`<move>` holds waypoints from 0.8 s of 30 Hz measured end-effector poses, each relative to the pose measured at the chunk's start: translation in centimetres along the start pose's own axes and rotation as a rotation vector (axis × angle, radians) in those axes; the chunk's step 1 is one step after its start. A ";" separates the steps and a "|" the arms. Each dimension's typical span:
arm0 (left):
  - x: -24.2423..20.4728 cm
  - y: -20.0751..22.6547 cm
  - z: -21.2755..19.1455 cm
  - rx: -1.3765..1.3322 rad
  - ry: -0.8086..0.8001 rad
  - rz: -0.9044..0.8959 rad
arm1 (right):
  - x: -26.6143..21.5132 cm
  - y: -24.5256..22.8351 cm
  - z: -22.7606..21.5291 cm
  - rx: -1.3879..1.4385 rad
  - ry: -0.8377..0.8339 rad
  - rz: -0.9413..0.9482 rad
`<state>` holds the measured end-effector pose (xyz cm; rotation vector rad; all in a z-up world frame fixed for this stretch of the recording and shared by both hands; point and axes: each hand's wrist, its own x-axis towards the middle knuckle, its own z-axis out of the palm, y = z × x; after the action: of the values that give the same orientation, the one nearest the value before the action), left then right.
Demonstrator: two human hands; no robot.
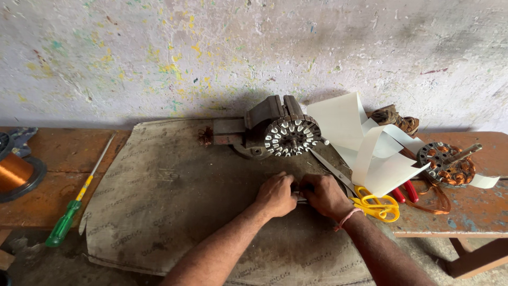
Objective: The person cuts small rectangular pieces of white insulating material using yellow-handled scissors and inserts them into the slots of a motor armature. The process involves repeated cutting and precise placement of the insulation between copper windings.
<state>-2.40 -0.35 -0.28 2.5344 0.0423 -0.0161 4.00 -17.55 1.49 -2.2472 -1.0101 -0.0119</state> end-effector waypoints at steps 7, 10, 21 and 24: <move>0.4 0.0 0.7 -0.016 0.117 0.022 | -0.7 -0.6 -0.3 0.000 0.071 -0.060; 0.3 -0.2 1.2 0.011 0.145 0.036 | -0.4 -0.2 -0.6 -0.061 0.027 -0.067; -0.2 0.2 0.0 -0.085 0.092 0.020 | 0.6 1.4 -0.8 -0.110 -0.083 -0.182; -0.1 0.1 -0.1 -0.069 0.058 0.009 | 0.5 1.2 -0.8 -0.148 -0.074 -0.207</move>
<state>-2.46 -0.43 -0.14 2.4660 0.0539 0.0609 5.35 -18.28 1.54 -2.2792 -1.3165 -0.0971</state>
